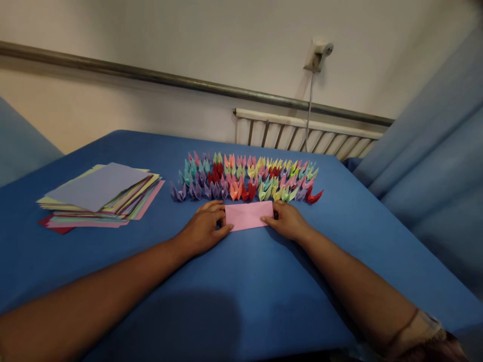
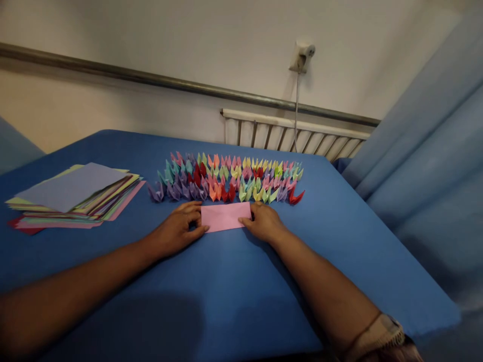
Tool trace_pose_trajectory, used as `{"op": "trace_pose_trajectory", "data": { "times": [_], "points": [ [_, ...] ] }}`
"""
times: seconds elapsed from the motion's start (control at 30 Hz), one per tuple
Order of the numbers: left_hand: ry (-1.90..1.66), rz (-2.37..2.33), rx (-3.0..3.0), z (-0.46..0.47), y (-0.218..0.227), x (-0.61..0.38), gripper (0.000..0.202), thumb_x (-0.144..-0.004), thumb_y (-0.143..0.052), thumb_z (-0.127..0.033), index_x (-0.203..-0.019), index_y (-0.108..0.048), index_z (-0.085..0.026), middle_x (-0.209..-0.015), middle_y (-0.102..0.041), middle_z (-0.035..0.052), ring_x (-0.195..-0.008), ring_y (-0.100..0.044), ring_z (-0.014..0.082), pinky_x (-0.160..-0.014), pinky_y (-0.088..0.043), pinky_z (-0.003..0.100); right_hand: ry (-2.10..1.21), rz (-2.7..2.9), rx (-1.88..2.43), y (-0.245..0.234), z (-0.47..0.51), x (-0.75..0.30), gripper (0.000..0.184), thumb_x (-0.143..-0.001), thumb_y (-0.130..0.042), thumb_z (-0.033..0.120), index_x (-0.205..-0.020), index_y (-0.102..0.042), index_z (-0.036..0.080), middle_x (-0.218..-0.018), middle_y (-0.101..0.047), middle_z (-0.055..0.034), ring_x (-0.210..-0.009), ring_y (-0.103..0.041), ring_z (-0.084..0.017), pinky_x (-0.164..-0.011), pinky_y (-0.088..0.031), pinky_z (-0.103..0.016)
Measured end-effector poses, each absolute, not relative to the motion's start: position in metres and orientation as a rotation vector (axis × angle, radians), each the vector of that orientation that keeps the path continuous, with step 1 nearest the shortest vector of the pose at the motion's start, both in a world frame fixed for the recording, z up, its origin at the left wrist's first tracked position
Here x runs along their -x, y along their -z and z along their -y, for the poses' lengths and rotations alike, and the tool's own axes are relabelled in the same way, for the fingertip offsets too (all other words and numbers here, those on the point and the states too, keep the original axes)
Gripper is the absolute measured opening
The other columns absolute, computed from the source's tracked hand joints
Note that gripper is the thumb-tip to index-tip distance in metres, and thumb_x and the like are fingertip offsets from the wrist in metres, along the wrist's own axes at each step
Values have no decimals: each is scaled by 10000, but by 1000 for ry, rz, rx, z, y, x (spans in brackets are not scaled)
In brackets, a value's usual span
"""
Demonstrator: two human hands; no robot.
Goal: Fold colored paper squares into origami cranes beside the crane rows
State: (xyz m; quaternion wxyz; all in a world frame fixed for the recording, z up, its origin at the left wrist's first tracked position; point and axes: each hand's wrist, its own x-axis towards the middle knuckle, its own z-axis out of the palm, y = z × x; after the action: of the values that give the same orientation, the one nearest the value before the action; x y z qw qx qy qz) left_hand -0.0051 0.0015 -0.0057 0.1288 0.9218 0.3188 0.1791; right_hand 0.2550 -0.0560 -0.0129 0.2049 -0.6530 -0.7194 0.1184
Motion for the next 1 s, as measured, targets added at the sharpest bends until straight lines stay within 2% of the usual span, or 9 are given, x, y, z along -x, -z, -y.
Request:
{"op": "trace_pose_trajectory", "data": {
  "times": [0.1,0.2,0.3,0.37,0.43,0.5,0.67,0.8,1.0],
  "points": [
    [-630,-996,-2722,8,-1,3,170,-810,-637,-328,-878,-596,-178,-1161,-624,115,-1191,-519,312,-1014,-420,524,-236,1989,1915,11,59,-250,217,-804,-660,378,-806,-570,181,-811,-593,-51,-720,-559,-187,-670,-441,-314],
    [-683,-911,-2860,19,-6,0,395,-856,-581,-257,-1233,-524,-153,-1418,-466,150,-1368,-346,325,-1110,-300,536,-118,1974,1911,9,66,-245,284,-793,-668,353,-961,-564,148,-939,-603,-112,-866,-584,-245,-771,-471,-367],
    [-458,-741,-2973,24,-6,-3,438,-927,-453,-196,-1364,-449,-166,-1504,-397,120,-1444,-225,298,-1149,-226,512,57,1949,1880,6,74,-236,466,-786,-668,295,-1188,-518,113,-1162,-569,-195,-1100,-526,-326,-917,-435,-460],
    [-295,-664,-2972,25,-2,-3,472,-945,-434,-239,-1411,-406,-171,-1519,-382,110,-1450,-222,282,-1162,-210,485,128,1967,1835,4,79,-228,567,-815,-625,239,-1335,-439,113,-1349,-481,-222,-1259,-424,-356,-1014,-359,-520],
    [-187,-618,-2939,24,1,-3,543,-951,-444,-339,-1460,-339,-180,-1541,-345,107,-1454,-219,272,-1175,-188,463,69,2104,1724,4,85,-219,562,-882,-534,229,-1412,-380,121,-1465,-402,-192,-1369,-322,-325,-1096,-281,-516],
    [-124,-587,-2906,24,3,-2,609,-951,-435,-435,-1487,-290,-185,-1560,-300,112,-1456,-215,266,-1186,-162,447,-93,2297,1593,6,89,-211,577,-942,-462,322,-1456,-330,96,-1519,-349,-168,-1421,-259,-286,-1143,-241,-477],
    [-33,-592,-2870,28,-1,1,680,-952,-385,-522,-1505,-251,-150,-1580,-224,143,-1465,-177,281,-1193,-143,437,-320,2431,1594,14,96,-199,781,-954,-377,545,-1499,-210,12,-1571,-209,-213,-1469,-146,-288,-1178,-185,-459],
    [18,-680,-2855,31,-5,3,826,-907,-380,-635,-1507,-230,-87,-1574,-192,199,-1465,-129,335,-1176,-170,476,-306,2400,1717,15,96,-201,886,-912,-373,648,-1500,-213,5,-1569,-181,-236,-1469,-120,-327,-1174,-171,-489],
    [137,-864,-2855,33,-8,4,952,-856,-352,-729,-1495,-241,-31,-1567,-148,252,-1459,-104,386,-1160,-163,513,-249,2307,1928,13,94,-211,945,-884,-371,698,-1487,-244,-18,-1549,-210,-269,-1449,-168,-378,-1149,-203,-524]
  ]
}}
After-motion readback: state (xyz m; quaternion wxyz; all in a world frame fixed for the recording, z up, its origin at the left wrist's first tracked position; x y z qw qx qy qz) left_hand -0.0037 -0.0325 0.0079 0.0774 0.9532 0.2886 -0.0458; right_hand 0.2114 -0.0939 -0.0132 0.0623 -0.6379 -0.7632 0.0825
